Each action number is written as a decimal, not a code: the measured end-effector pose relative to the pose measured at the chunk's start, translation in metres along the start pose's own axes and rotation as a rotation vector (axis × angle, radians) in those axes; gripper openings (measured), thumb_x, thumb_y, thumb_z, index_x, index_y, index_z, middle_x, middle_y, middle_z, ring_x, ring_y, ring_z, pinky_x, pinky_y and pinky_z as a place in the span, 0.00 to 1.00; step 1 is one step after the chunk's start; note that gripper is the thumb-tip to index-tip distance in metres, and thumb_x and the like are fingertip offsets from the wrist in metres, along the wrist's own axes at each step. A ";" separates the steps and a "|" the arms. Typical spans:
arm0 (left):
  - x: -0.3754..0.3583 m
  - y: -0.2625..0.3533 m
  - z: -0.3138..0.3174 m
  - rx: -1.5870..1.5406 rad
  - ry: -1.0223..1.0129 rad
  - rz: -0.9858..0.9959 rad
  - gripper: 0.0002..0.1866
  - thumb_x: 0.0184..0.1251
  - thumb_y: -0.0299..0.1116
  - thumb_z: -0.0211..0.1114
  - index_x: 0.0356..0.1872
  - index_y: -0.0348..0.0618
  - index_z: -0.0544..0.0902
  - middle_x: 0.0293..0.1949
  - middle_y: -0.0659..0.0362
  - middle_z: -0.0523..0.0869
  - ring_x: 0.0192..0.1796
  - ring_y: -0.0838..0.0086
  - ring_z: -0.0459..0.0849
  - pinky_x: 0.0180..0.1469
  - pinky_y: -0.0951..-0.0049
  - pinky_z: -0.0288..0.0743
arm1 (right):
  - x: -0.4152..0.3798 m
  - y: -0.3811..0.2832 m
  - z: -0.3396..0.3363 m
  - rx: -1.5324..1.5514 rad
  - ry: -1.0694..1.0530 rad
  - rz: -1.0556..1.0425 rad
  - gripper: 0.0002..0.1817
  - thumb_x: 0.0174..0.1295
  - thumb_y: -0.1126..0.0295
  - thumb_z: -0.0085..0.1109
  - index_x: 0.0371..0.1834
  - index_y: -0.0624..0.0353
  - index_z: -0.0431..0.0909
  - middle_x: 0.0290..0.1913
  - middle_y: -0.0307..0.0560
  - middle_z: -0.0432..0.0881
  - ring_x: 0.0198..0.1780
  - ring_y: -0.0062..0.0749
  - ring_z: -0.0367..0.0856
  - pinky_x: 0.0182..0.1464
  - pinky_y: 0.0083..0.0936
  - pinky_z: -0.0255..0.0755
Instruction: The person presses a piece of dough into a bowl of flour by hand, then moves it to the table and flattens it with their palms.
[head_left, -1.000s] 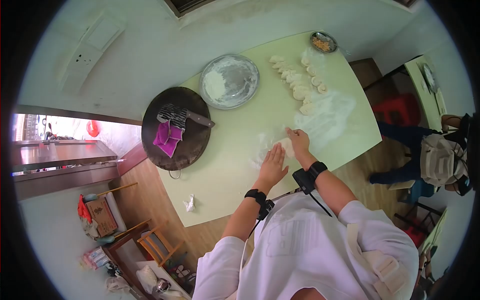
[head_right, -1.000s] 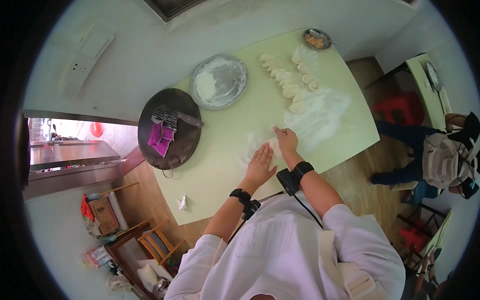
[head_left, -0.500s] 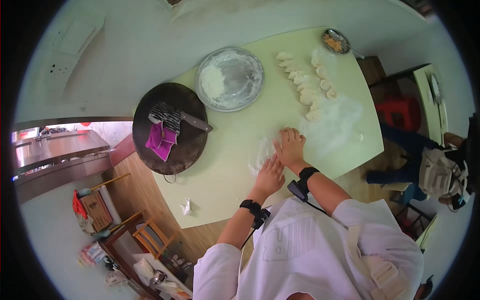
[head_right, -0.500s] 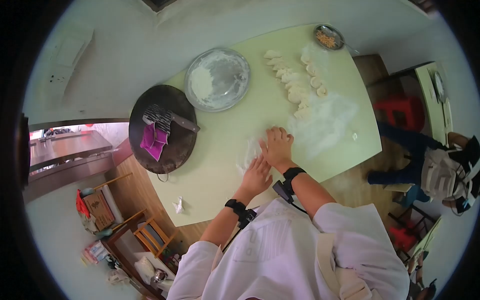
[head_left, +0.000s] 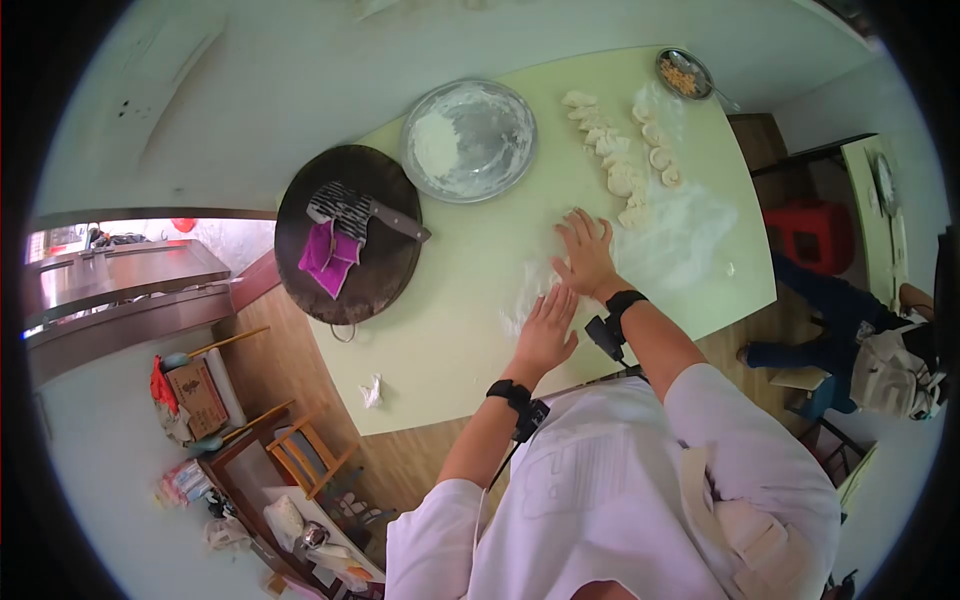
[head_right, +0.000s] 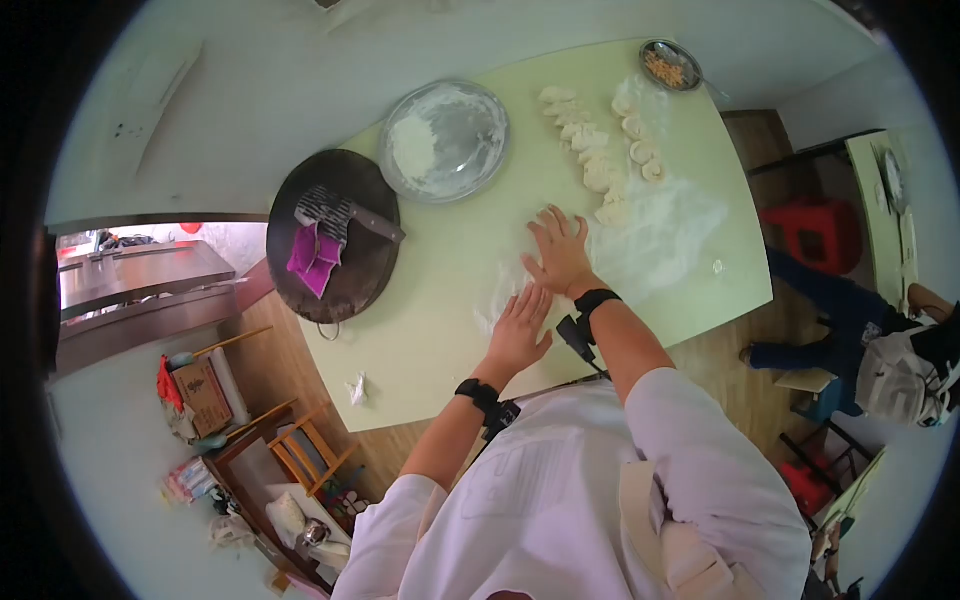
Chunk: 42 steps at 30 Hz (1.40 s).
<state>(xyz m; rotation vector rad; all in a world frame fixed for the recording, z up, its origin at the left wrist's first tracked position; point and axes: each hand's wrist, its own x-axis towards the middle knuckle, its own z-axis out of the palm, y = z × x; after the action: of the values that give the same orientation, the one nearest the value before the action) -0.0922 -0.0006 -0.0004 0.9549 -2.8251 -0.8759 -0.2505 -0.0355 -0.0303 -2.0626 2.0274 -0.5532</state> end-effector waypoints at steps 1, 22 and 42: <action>-0.003 0.004 0.001 0.010 0.003 0.005 0.34 0.47 0.36 0.56 0.58 0.35 0.58 0.61 0.49 0.58 0.64 0.61 0.54 0.62 0.61 0.51 | -0.005 -0.003 0.001 0.001 0.011 0.000 0.27 0.49 0.53 0.49 0.50 0.56 0.65 0.56 0.51 0.61 0.61 0.46 0.52 0.54 0.53 0.42; -0.019 0.019 0.024 -0.057 -0.039 -0.032 0.35 0.51 0.38 0.57 0.57 0.28 0.55 0.61 0.36 0.50 0.64 0.51 0.49 0.62 0.61 0.51 | -0.085 -0.021 -0.039 0.556 0.085 0.651 0.31 0.40 0.69 0.62 0.50 0.68 0.63 0.29 0.51 0.78 0.33 0.39 0.77 0.37 0.25 0.70; -0.013 0.011 0.027 0.178 -0.015 0.025 0.39 0.51 0.49 0.56 0.59 0.33 0.55 0.62 0.41 0.49 0.66 0.57 0.48 0.63 0.62 0.48 | -0.018 0.006 -0.060 0.660 -0.481 0.759 0.19 0.46 0.59 0.60 0.17 0.70 0.75 0.17 0.48 0.75 0.17 0.30 0.74 0.22 0.20 0.69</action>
<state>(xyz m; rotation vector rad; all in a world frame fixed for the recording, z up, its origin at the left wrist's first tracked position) -0.0933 0.0278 -0.0159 0.9326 -2.9602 -0.6405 -0.2801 -0.0109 0.0198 -0.8536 1.7973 -0.4276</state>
